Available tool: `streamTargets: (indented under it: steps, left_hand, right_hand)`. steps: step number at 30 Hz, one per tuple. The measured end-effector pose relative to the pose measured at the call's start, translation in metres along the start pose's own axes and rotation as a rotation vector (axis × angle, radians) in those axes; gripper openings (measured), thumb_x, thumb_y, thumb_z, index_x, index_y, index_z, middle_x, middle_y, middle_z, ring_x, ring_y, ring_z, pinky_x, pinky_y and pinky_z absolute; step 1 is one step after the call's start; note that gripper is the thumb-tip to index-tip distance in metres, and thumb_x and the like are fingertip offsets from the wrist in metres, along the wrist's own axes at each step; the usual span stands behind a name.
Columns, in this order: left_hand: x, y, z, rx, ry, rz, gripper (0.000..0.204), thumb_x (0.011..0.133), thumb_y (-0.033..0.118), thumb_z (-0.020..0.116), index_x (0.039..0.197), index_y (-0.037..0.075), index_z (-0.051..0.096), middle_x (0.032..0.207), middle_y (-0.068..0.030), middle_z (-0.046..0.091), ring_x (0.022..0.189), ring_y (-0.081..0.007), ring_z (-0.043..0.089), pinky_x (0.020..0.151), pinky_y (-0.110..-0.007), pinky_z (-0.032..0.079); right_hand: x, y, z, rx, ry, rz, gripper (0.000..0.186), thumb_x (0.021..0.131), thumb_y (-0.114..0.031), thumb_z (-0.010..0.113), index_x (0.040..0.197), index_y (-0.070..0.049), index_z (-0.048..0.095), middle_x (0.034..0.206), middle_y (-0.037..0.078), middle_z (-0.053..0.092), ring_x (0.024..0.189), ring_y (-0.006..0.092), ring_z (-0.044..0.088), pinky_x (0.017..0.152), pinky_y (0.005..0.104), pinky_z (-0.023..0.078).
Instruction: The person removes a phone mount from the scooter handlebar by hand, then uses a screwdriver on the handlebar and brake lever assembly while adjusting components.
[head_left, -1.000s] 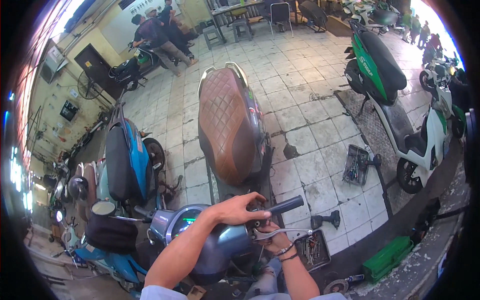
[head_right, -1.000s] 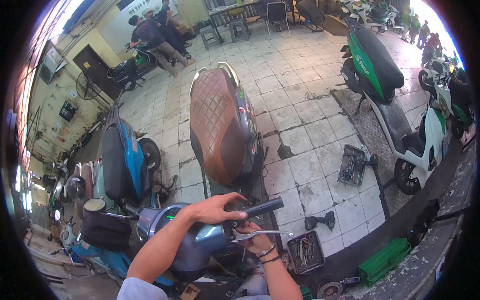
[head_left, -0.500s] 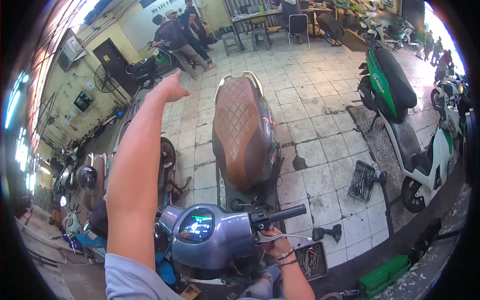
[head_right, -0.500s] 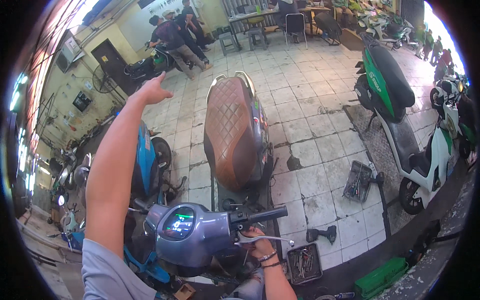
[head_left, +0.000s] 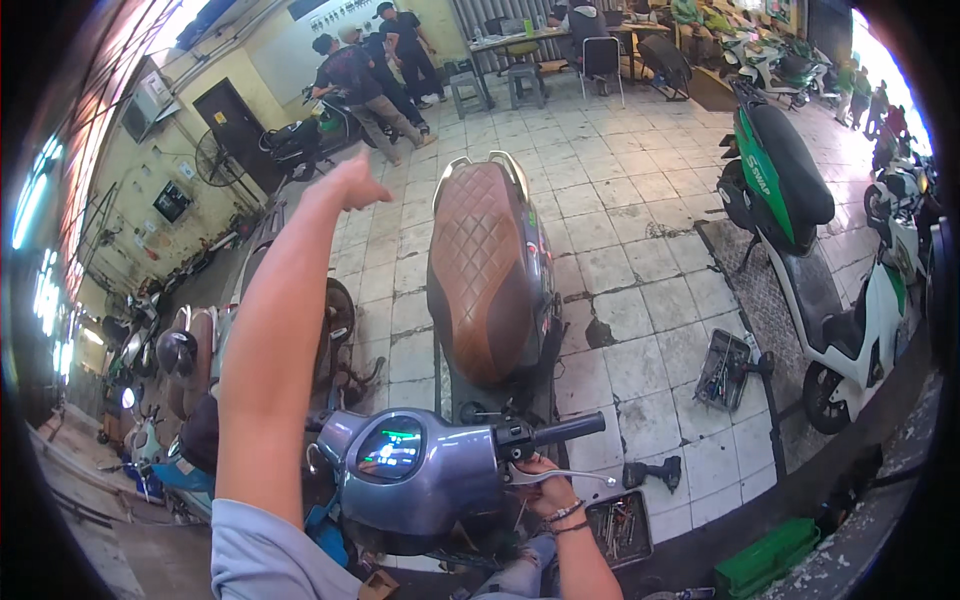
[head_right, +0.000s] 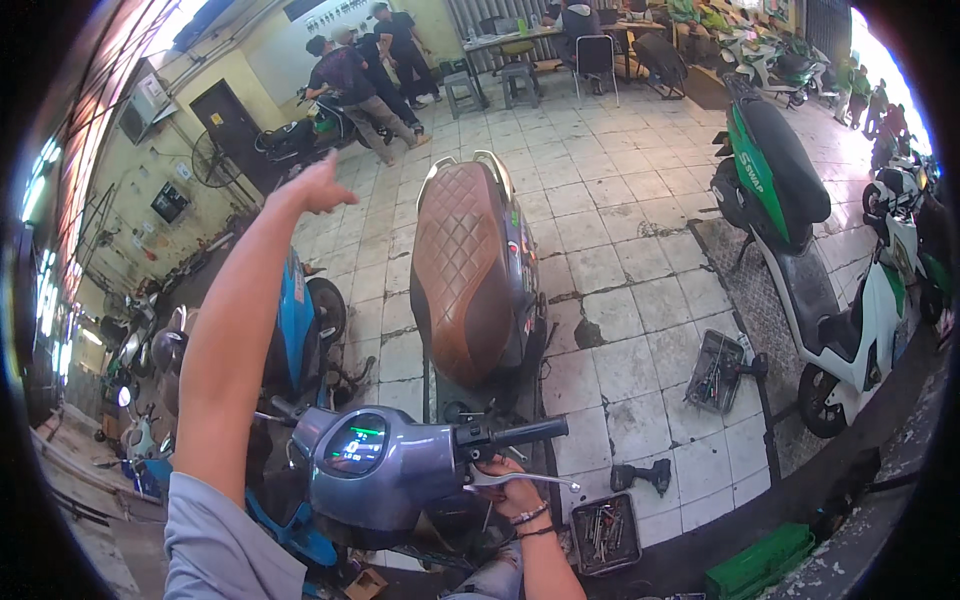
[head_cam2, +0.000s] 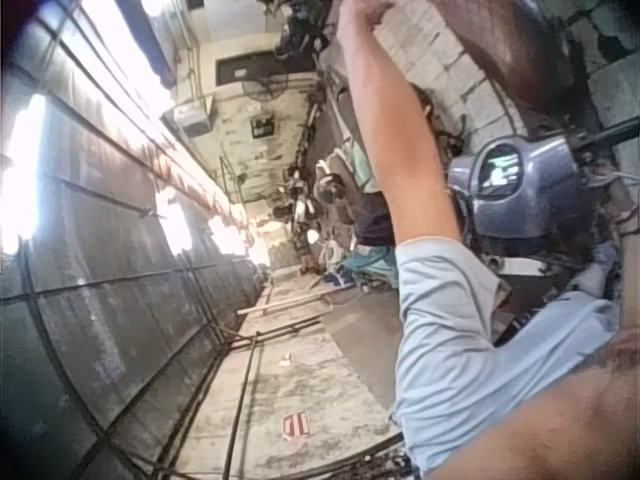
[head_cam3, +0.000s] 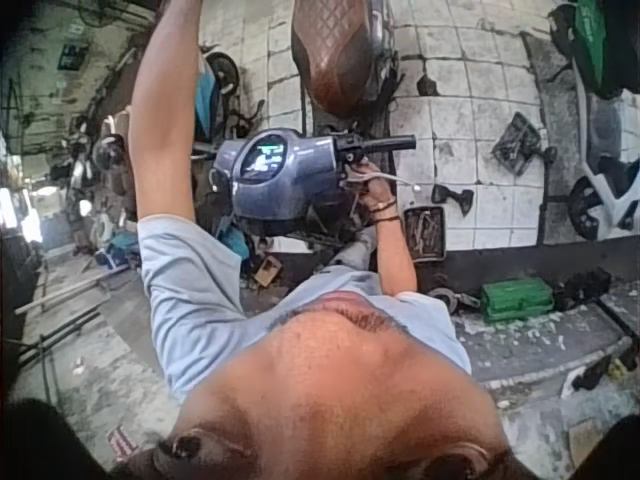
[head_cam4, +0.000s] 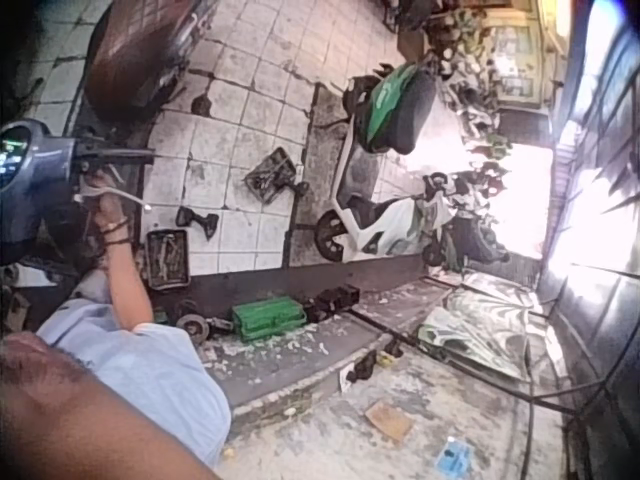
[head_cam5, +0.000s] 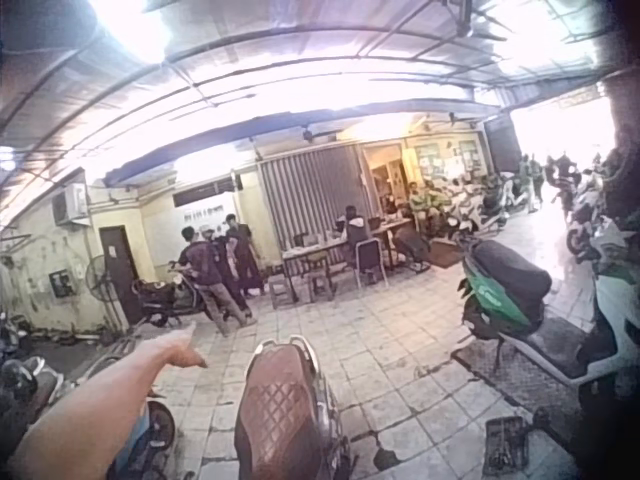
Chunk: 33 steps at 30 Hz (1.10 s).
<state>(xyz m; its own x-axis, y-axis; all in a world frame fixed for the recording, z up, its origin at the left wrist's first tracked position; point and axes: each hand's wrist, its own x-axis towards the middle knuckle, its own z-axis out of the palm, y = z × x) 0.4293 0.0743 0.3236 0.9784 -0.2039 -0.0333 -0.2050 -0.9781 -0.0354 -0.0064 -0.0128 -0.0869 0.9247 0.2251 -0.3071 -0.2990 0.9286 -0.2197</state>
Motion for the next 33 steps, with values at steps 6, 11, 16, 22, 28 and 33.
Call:
streamTargets:
  steps: [6,11,16,22,28,33]
  left_hand:
    - [-0.149,0.052,0.086,-0.406,-0.147,0.854,0.03,0.091,0.023,0.078,0.117,0.008,0.072,0.103,-0.0103,0.075,0.096,-0.0226,0.071,0.091,-0.037,0.055]
    - [-0.306,0.042,0.154,-0.242,-0.281,1.271,0.024,0.093,0.03,0.072,0.107,0.011,0.071,0.129,-0.0095,0.063,0.118,-0.028,0.062,0.099,-0.043,0.051]
    - [-0.322,0.02,0.198,-0.177,-0.203,1.316,0.02,0.093,0.028,0.071,0.103,0.011,0.072,0.131,-0.0073,0.063,0.122,-0.024,0.06,0.103,-0.04,0.047]
    - [-0.316,0.023,0.197,-0.106,-0.236,1.32,0.023,0.092,0.028,0.071,0.106,0.01,0.073,0.115,-0.0065,0.065,0.113,-0.0225,0.062,0.096,-0.038,0.049]
    - [-0.298,0.031,0.184,-0.184,-0.194,1.287,0.022,0.094,0.027,0.07,0.108,0.011,0.073,0.113,-0.0063,0.065,0.108,-0.0244,0.063,0.093,-0.038,0.05]
    - [-0.299,0.038,0.188,-0.287,-0.165,1.183,0.021,0.092,0.024,0.071,0.108,0.011,0.073,0.114,-0.0066,0.065,0.109,-0.0266,0.064,0.094,-0.039,0.051]
  right_hand:
    - [-0.009,-0.007,0.002,0.057,0.102,-0.001,0.012,0.099,-0.007,0.063,0.091,-0.016,0.062,0.073,-0.004,0.06,0.05,0.0042,0.045,0.044,0.0207,0.031]
    - [-0.012,-0.007,0.011,0.036,0.027,0.011,0.007,0.098,-0.011,0.066,0.093,-0.015,0.067,0.08,-0.002,0.065,0.053,0.0048,0.047,0.045,0.0216,0.033]
    - [-0.012,-0.005,0.027,0.042,0.181,-0.027,0.004,0.098,-0.013,0.065,0.098,-0.013,0.068,0.077,-0.004,0.062,0.053,0.0037,0.047,0.045,0.0216,0.032]
    - [-0.009,-0.002,0.012,-0.008,0.087,-0.023,0.006,0.098,-0.018,0.064,0.1,-0.014,0.068,0.072,-0.005,0.059,0.05,0.0037,0.045,0.048,0.0223,0.035]
    - [-0.007,0.006,0.009,0.063,0.01,-0.046,0.01,0.1,-0.02,0.061,0.103,-0.013,0.066,0.071,-0.005,0.058,0.047,0.0037,0.04,0.045,0.0221,0.031]
    - [-0.007,0.004,0.011,0.056,-0.047,-0.047,0.011,0.1,-0.024,0.062,0.1,-0.014,0.066,0.07,-0.004,0.056,0.047,0.0052,0.04,0.046,0.022,0.03]
